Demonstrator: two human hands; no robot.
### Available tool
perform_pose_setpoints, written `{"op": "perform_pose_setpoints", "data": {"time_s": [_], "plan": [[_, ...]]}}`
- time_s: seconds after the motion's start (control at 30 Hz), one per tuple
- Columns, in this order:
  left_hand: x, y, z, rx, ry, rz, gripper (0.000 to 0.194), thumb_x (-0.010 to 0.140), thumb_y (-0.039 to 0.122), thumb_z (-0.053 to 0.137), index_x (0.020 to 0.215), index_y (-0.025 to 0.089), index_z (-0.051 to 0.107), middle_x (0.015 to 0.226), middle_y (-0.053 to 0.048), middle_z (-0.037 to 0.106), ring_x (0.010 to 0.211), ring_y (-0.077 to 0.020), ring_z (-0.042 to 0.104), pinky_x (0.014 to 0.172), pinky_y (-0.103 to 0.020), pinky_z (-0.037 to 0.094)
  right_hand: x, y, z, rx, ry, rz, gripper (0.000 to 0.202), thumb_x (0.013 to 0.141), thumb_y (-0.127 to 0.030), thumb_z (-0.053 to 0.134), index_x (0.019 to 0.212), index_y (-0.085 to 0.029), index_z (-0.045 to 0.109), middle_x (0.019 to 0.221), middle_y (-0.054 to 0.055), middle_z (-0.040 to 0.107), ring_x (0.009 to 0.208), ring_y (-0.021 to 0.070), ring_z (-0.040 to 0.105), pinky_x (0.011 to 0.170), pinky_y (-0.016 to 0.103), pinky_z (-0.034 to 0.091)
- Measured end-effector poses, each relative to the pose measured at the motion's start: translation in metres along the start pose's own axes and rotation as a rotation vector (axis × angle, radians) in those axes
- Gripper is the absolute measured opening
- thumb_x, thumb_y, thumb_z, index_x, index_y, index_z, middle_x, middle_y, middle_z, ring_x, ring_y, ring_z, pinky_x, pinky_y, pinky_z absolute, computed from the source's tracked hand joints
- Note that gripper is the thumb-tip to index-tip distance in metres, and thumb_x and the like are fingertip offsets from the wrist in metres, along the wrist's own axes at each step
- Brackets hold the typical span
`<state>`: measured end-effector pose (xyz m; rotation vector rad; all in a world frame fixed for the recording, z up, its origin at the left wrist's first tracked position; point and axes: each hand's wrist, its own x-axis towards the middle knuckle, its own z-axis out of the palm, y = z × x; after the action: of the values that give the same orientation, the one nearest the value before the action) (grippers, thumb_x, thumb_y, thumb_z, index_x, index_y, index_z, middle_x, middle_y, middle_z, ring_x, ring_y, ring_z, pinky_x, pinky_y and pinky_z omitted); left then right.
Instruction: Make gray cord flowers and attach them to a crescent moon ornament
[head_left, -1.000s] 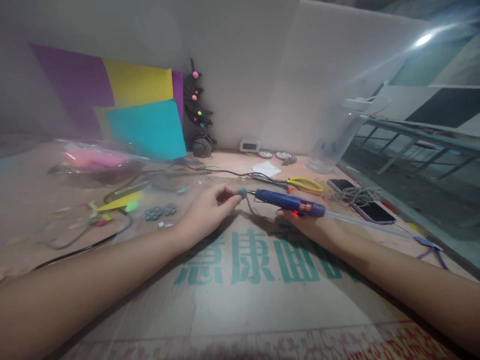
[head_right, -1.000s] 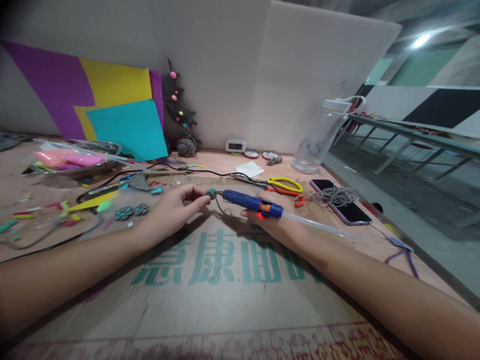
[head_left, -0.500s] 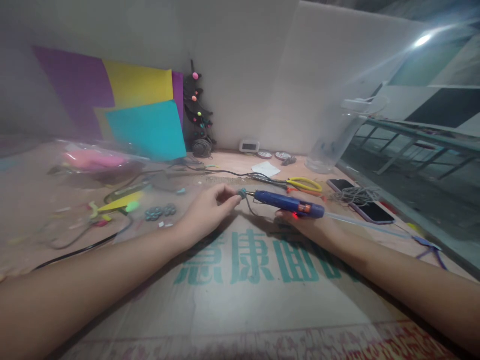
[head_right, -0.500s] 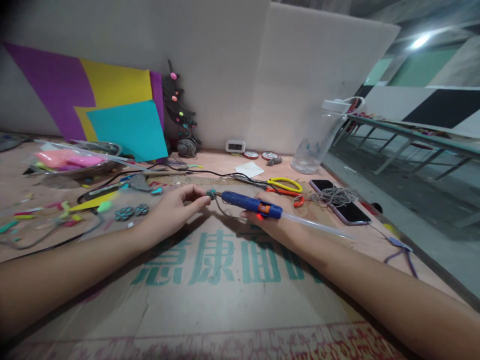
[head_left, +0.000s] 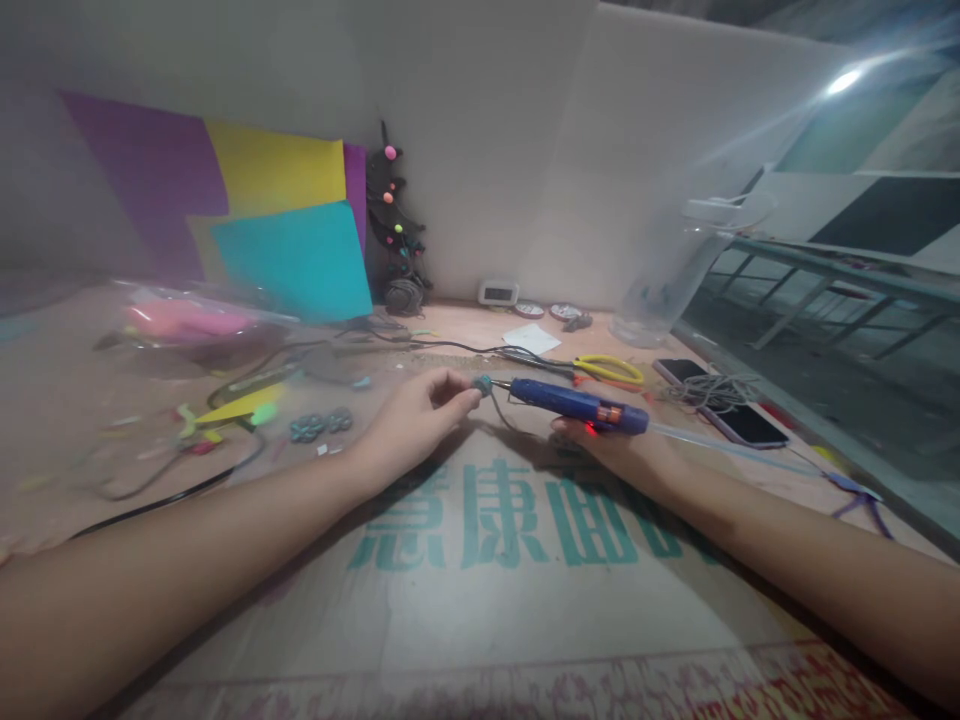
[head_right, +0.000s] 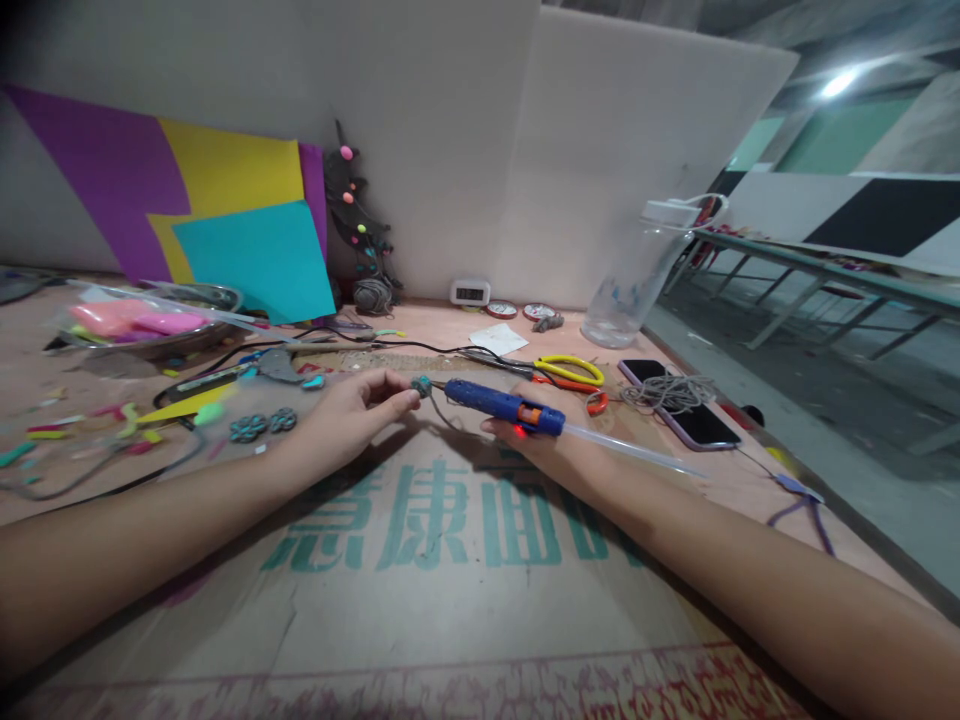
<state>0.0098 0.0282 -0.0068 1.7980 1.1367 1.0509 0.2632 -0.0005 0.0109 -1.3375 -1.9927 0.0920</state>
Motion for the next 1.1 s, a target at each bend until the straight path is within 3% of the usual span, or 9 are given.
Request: {"op": "perform_pose_setpoints", "data": {"time_s": [0.33,0.5,0.7,0.83,0.97,1.1], "plan": [[-0.002,0.007,-0.001,0.038,-0.005,-0.006,0.021,0.088,0.04,0.06,0.085,0.019,0.062,0.087,-0.003,0.071,0.081,-0.0196,0.065,0.076,-0.032,0.049,-0.001,0.003,0.002,0.0,0.0,0.01,0.021,0.077,-0.04,0.069,0.066,-0.026,0.058,0.064,0.0,0.062,0.06,0.0191,0.059,0.055,0.032,0.048],[-0.001,0.005,-0.001,0.034,0.024,-0.001,0.023,0.087,0.041,0.061,0.085,0.018,0.063,0.088,-0.004,0.072,0.083,-0.0211,0.065,0.077,-0.033,0.051,-0.002,0.003,-0.001,0.056,-0.05,0.082,0.021,0.084,-0.046,0.064,0.075,-0.027,0.064,0.069,0.001,0.066,0.063,0.021,0.062,0.057,0.034,0.051],[-0.003,0.01,0.0,0.03,0.031,-0.03,0.02,0.087,0.039,0.061,0.082,0.02,0.062,0.082,-0.002,0.07,0.076,-0.019,0.065,0.07,-0.031,0.052,0.007,0.007,-0.005,-0.023,-0.022,0.163,0.038,0.091,-0.051,0.052,0.074,-0.024,0.071,0.07,0.003,0.066,0.069,0.0219,0.063,0.068,0.036,0.052],[-0.003,0.013,0.0,0.015,0.023,-0.037,0.019,0.086,0.038,0.062,0.082,0.019,0.062,0.081,-0.002,0.069,0.074,-0.018,0.064,0.068,-0.03,0.051,0.015,0.011,-0.009,0.164,0.037,0.145,0.04,0.095,-0.052,0.047,0.086,-0.023,0.073,0.08,0.003,0.069,0.079,0.0207,0.066,0.078,0.035,0.053],[-0.004,0.015,0.0,0.02,0.015,-0.034,0.02,0.086,0.039,0.062,0.082,0.019,0.062,0.081,-0.002,0.069,0.073,-0.0179,0.063,0.067,-0.03,0.05,0.027,0.01,-0.021,0.315,0.146,0.254,0.033,0.088,-0.053,0.06,0.097,-0.024,0.073,0.095,0.005,0.073,0.09,0.0249,0.07,0.074,0.034,0.056],[-0.004,0.013,0.0,0.023,0.004,-0.036,0.019,0.087,0.038,0.061,0.082,0.019,0.063,0.082,-0.002,0.069,0.074,-0.0181,0.063,0.068,-0.03,0.049,0.04,0.016,-0.034,0.251,0.218,0.411,0.036,0.078,-0.054,0.07,0.091,-0.021,0.074,0.09,0.007,0.075,0.088,0.0277,0.071,0.074,0.036,0.056]]}}
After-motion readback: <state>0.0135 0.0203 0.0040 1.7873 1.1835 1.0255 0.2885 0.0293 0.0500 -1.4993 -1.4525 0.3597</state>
